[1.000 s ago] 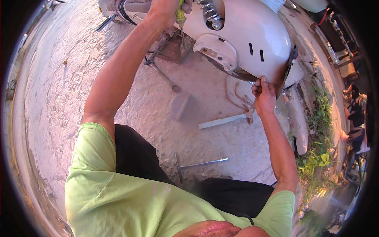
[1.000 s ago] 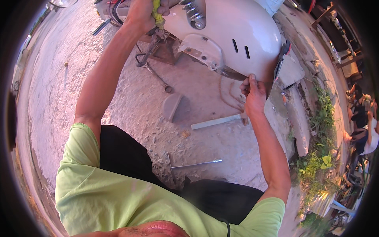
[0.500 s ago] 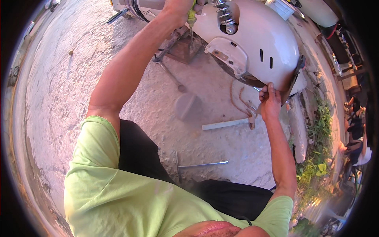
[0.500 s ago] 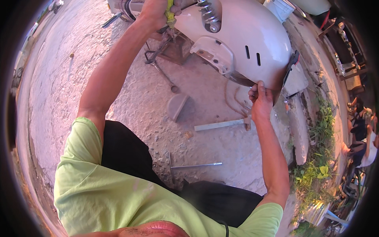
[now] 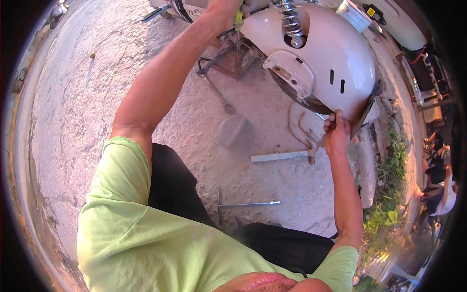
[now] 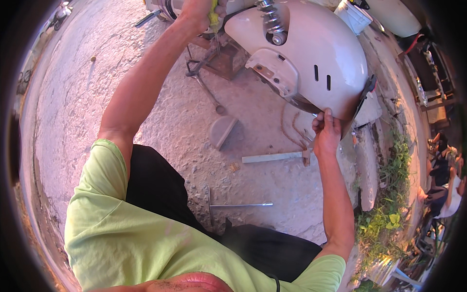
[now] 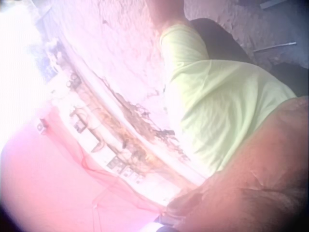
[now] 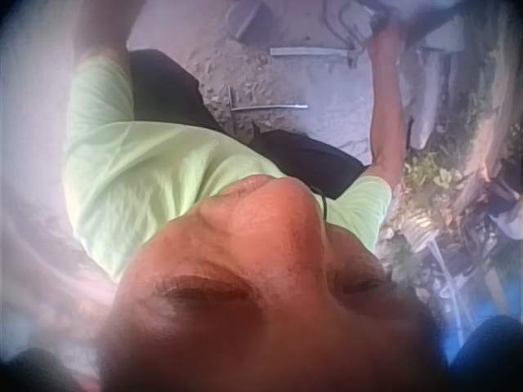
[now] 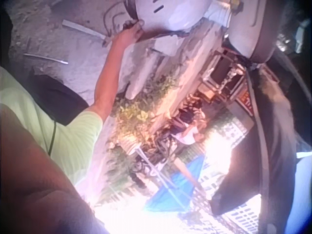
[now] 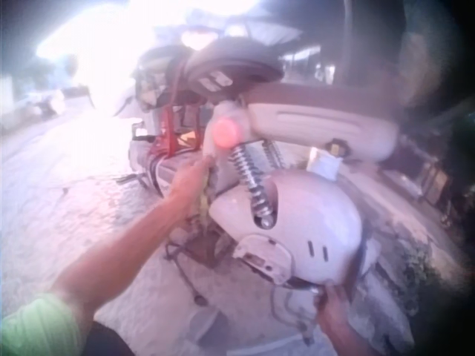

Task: The person picks up metal hardware from a tray, aligns a metal bracket onto the rear fender of a scooter, and secures it by driving screws using a screwdriver.

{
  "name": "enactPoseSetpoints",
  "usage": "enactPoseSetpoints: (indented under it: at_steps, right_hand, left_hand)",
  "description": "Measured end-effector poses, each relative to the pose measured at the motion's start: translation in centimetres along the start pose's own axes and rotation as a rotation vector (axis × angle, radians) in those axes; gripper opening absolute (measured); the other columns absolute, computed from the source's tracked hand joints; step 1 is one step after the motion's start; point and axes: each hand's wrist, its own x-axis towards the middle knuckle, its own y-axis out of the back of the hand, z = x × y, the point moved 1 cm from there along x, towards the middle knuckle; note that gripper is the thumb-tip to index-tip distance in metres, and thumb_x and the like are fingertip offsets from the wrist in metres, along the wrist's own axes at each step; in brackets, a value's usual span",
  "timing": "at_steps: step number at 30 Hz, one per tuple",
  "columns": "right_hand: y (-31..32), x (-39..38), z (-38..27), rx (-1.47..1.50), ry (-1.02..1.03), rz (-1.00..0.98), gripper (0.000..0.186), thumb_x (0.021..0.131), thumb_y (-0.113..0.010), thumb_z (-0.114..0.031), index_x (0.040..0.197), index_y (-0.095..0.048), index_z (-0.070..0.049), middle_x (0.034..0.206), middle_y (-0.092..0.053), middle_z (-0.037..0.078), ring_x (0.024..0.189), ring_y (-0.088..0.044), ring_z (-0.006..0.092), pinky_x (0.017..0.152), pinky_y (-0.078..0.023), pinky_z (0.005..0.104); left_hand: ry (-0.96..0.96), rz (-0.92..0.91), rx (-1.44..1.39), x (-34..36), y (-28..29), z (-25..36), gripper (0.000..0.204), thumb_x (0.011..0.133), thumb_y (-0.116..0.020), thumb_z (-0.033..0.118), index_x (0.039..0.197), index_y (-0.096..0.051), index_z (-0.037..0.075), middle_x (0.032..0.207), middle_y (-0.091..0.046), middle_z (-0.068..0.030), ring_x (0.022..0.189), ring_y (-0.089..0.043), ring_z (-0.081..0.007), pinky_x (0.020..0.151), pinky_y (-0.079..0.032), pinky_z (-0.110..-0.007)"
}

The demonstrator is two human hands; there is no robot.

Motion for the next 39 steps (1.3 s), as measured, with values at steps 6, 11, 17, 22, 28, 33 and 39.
enactPoseSetpoints:
  at_steps: [6,11,17,22,28,33,39]
  right_hand:
    - [0.0,-0.1,-0.2,-0.002,-0.023,-0.007,0.023,0.103,-0.066,-0.033,0.105,-0.06,-0.011,0.084,-0.063,-0.001,0.069,-0.058,0.0103,0.063,-0.047,0.0256]
    - [-0.1,-0.2,-0.3,0.009,-0.036,-0.011,0.024,0.104,-0.066,-0.033,0.106,-0.06,-0.01,0.084,-0.062,-0.001,0.069,-0.057,0.0103,0.063,-0.046,0.0253]
    - [-0.4,-0.4,-0.5,0.02,-0.037,-0.018,0.024,0.104,-0.066,-0.033,0.106,-0.06,-0.01,0.084,-0.06,0.0,0.069,-0.055,0.0107,0.063,-0.046,0.0257]
    - [-0.8,-0.5,-0.2,-0.007,-0.076,0.041,0.026,0.105,-0.063,-0.034,0.108,-0.061,-0.008,0.082,-0.059,0.002,0.068,-0.054,0.0131,0.061,-0.045,0.0268]
    - [-1.3,-0.5,0.8,-0.11,-0.096,-0.06,0.026,0.102,-0.068,-0.032,0.104,-0.068,-0.006,0.076,-0.061,0.0,0.063,-0.056,0.0109,0.058,-0.044,0.0265]
    - [-1.9,-0.1,2.1,-0.181,-0.114,-0.143,0.02,0.101,-0.069,-0.027,0.102,-0.069,-0.007,0.076,-0.063,-0.001,0.063,-0.057,0.0095,0.058,-0.043,0.0253]
    - [-2.8,0.8,3.1,-0.28,-0.13,-0.186,0.017,0.103,-0.064,-0.025,0.102,-0.068,-0.009,0.075,-0.062,-0.002,0.064,-0.056,0.0087,0.058,-0.042,0.0247]
  left_hand:
    - [-0.033,-0.034,-0.014,0.3,-0.2,-1.2,0.025,0.099,-0.059,0.029,0.096,-0.068,0.006,0.071,-0.057,-0.0024,0.058,-0.055,-0.0144,0.051,-0.042,-0.031]
    - [-0.018,-0.128,-0.094,-0.9,-1.3,-0.8,0.023,0.1,-0.056,0.023,0.091,-0.065,0.004,0.069,-0.056,-0.0035,0.052,-0.052,-0.0143,0.048,-0.04,-0.031]
    - [-0.039,-0.202,-0.101,-1.8,-2.5,-0.6,0.02,0.099,-0.055,0.021,0.092,-0.064,0.005,0.069,-0.057,-0.0042,0.052,-0.051,-0.0147,0.047,-0.041,-0.032]
    - [0.063,-0.155,-0.145,-2.1,-3.6,-1.1,0.018,0.099,-0.056,0.02,0.094,-0.064,0.005,0.071,-0.057,-0.0042,0.053,-0.052,-0.0148,0.047,-0.043,-0.032]
    - [0.011,-0.264,-0.06,-2.2,-4.5,-1.6,0.018,0.097,-0.058,0.021,0.091,-0.065,0.005,0.068,-0.056,-0.0031,0.055,-0.053,-0.0143,0.049,-0.043,-0.031]
    - [-0.002,-0.204,0.317,-2.5,-4.6,-3.5,0.021,0.096,-0.061,0.023,0.092,-0.069,0.004,0.069,-0.059,-0.0015,0.059,-0.054,-0.011,0.054,-0.044,-0.028]
    - [0.055,-0.273,0.173,-2.0,-4.9,-6.2,0.027,0.098,-0.064,0.029,0.097,-0.072,0.003,0.072,-0.06,0.001,0.063,-0.054,-0.0095,0.056,-0.043,-0.028]
